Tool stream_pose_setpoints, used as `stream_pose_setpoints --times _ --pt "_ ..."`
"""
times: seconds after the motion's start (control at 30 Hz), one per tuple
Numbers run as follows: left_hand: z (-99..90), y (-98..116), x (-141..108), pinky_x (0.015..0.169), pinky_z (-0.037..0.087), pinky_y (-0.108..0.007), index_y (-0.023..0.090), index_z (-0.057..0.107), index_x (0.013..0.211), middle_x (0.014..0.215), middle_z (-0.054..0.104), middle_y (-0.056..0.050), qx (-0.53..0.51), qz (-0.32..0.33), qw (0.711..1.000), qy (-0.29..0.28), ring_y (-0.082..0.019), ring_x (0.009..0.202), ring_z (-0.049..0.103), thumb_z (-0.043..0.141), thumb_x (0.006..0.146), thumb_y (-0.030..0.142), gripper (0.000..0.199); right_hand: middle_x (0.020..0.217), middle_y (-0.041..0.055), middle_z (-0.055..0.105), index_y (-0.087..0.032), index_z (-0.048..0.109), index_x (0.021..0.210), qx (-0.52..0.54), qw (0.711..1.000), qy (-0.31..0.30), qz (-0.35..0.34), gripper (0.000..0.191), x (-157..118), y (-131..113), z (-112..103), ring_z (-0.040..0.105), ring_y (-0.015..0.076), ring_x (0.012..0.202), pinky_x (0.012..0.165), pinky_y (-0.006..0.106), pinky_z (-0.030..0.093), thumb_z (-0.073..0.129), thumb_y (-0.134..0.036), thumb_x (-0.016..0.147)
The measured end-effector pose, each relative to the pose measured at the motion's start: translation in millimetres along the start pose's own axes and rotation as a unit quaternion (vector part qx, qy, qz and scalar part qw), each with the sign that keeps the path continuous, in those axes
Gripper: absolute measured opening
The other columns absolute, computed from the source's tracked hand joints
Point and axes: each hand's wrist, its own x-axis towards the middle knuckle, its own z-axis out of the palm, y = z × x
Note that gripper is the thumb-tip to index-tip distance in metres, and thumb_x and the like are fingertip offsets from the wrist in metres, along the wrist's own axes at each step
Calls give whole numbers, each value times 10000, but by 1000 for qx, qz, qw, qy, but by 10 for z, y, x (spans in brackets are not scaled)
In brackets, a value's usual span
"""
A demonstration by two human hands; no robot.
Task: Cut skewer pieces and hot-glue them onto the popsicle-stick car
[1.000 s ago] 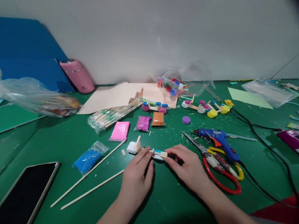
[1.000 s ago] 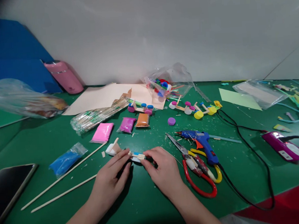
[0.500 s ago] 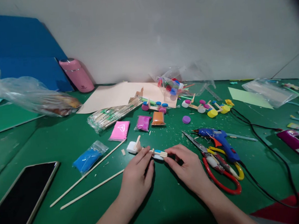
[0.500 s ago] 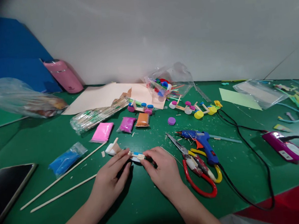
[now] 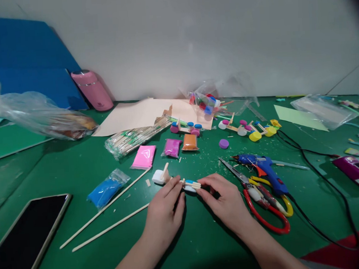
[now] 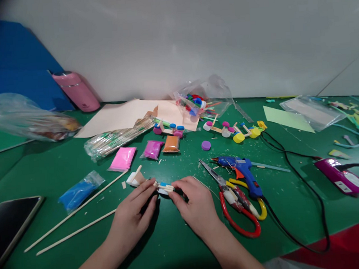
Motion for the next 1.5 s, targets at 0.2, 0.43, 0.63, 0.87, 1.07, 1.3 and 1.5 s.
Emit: stream_pose_setpoints --times 0.2,0.43,0.63,0.87,1.07,1.3,1.5 --pt "5 -15 -17 828 498 -347 90 610 988 1043 633 -161 -1 -2 1000 1 -216 962 595 473 778 149 257 827 25 586 -201 613 881 6 1000 -2 1 120 -8 3 1 544 150 741 657 244 418 519 -200 805" --pt "15 -15 -17 828 498 -336 70 619 979 1032 636 -172 -5 1 1000 4 -223 956 598 482 772 148 260 834 22 583 -198 610 883 9 1000 -7 4 117 -3 17 8 535 143 741 658 238 407 521 -211 809" --pt "3 -11 -3 819 503 -343 68 625 962 1025 639 -176 -2 3 1000 4 -222 947 603 480 770 148 253 841 23 581 -197 606 892 9 1000 -10 5 121 2 19 3 528 141 735 659 241 406 519 -215 810" --pt "2 -3 -9 826 498 -339 72 618 976 1037 634 -173 1 0 1000 3 -218 960 597 477 770 146 260 850 26 584 -195 603 898 7 1000 -10 5 124 -5 19 8 530 143 739 660 244 412 522 -211 805" --pt "7 1 0 828 497 -338 73 619 969 1039 633 -175 2 -3 1000 5 -219 962 596 477 771 150 255 853 24 582 -200 598 913 8 1000 -7 5 132 -18 34 14 528 143 739 660 245 412 527 -217 803" --pt "1 -6 -34 855 476 -341 91 593 1005 1085 606 -162 -8 -19 1000 -7 -213 1002 568 474 777 147 263 862 27 580 -198 600 910 10 1000 -5 3 132 -27 42 16 529 143 744 659 244 415 526 -213 802" --pt "-11 44 4 858 461 -351 94 553 1027 1101 564 -164 -38 -64 997 -5 -221 1029 533 468 782 161 268 871 28 578 -196 601 924 13 1000 -11 8 144 -25 49 4 531 140 738 657 243 417 527 -209 801"
